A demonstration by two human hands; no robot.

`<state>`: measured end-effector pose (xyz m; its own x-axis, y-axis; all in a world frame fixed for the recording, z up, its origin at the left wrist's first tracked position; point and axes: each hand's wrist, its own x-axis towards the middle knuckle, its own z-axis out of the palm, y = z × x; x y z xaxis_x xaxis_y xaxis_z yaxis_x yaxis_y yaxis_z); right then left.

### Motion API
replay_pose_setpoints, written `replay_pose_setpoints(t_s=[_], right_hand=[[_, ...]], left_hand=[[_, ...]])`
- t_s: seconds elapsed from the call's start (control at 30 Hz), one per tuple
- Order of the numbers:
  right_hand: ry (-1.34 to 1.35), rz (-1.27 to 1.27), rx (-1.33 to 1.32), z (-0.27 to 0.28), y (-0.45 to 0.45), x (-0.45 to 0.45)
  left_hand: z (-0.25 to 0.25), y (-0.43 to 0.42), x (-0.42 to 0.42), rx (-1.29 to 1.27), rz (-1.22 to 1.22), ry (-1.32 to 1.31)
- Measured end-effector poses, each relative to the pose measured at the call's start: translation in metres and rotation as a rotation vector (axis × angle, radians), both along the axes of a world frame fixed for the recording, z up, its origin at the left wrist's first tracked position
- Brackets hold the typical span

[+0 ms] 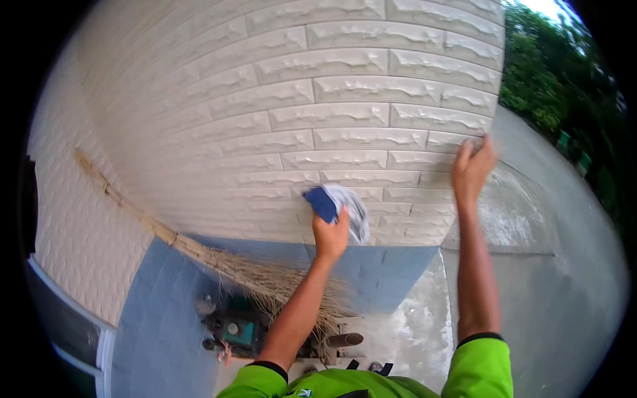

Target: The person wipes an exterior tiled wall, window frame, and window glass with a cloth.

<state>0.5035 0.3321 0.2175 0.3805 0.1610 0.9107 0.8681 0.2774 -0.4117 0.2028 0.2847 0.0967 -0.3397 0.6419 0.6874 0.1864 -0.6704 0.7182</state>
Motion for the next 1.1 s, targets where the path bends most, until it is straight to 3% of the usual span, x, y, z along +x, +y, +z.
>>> replay_pose_setpoints(t_s=[0.03, 0.07, 0.1, 0.13, 0.17, 0.2, 0.23, 0.27, 0.33, 0.37, 0.43, 0.47, 0.53, 0.6, 0.7, 0.73, 0.8, 0.87, 0.93, 1.1], right_hand=[[-0.160, -0.013, 0.023, -0.036, -0.019, -0.017], [0.065, 0.268, -0.188, -0.072, -0.050, -0.052], [0.242, 0.722, -0.306, -0.136, -0.054, -0.076], [0.458, 0.922, -0.555, -0.141, -0.109, -0.121], [0.556, 1.025, -0.625, -0.170, -0.128, -0.153], [1.141, 1.418, -0.477, -0.183, -0.147, -0.192], [1.367, 1.607, -0.511, -0.215, -0.152, -0.207], [1.483, 1.449, -0.361, -0.218, -0.159, -0.232], [1.467, 1.205, -0.460, -0.194, -0.183, -0.258], [1.474, 1.200, -0.426, -0.190, -0.183, -0.267], [1.238, 1.123, -0.467, -0.178, -0.181, -0.273], [1.080, 1.022, -0.311, -0.171, -0.158, -0.262], [0.914, 0.800, -0.208, -0.151, -0.125, -0.219], [0.707, 0.493, -0.065, -0.082, -0.117, -0.194], [0.618, 0.298, 0.057, -0.009, -0.079, -0.151], [0.600, 0.226, 0.051, 0.013, -0.070, -0.147], [0.542, 0.025, 0.157, 0.023, -0.002, -0.125], [0.425, -0.063, -0.131, 0.036, 0.010, -0.148], [0.308, -0.198, 0.245, 0.034, 0.028, -0.204], [-0.154, 0.078, 0.293, 0.058, 0.013, -0.320]], left_hand=[[-0.002, -0.018, 0.002, -0.073, -0.204, 0.019], [-0.005, -0.032, 0.000, -0.067, -0.252, 0.031], [-0.009, -0.044, -0.005, -0.065, -0.295, 0.203], [-0.015, -0.054, -0.010, -0.059, -0.334, 0.377], [-0.026, -0.064, -0.018, -0.060, -0.381, 0.395], [-0.035, -0.069, -0.028, -0.033, -0.424, 0.666], [-0.039, -0.073, -0.038, 0.007, -0.455, 0.932], [-0.034, -0.081, -0.051, 0.021, -0.480, 0.946], [-0.016, -0.096, -0.084, -0.289, -0.644, 1.081], [-0.027, -0.086, -0.101, -0.275, -0.788, 0.962], [0.021, -0.088, -0.141, -0.263, -0.938, 1.032], [0.073, -0.060, -0.177, -0.157, -0.916, 1.025], [0.151, -0.049, -0.211, 0.147, -0.394, 0.915], [0.215, -0.011, -0.242, 0.485, 0.130, 0.850], [0.305, 0.041, -0.265, 0.803, 0.553, 0.811], [0.322, 0.057, -0.258, 0.805, 0.571, 0.822], [0.348, 0.095, -0.260, 0.791, 0.837, 0.768], [0.339, 0.126, -0.244, 0.766, 0.911, 0.713], [0.335, 0.118, -0.231, 0.644, 1.035, 0.716], [0.333, 0.105, -0.225, 0.552, 1.020, 0.743]])
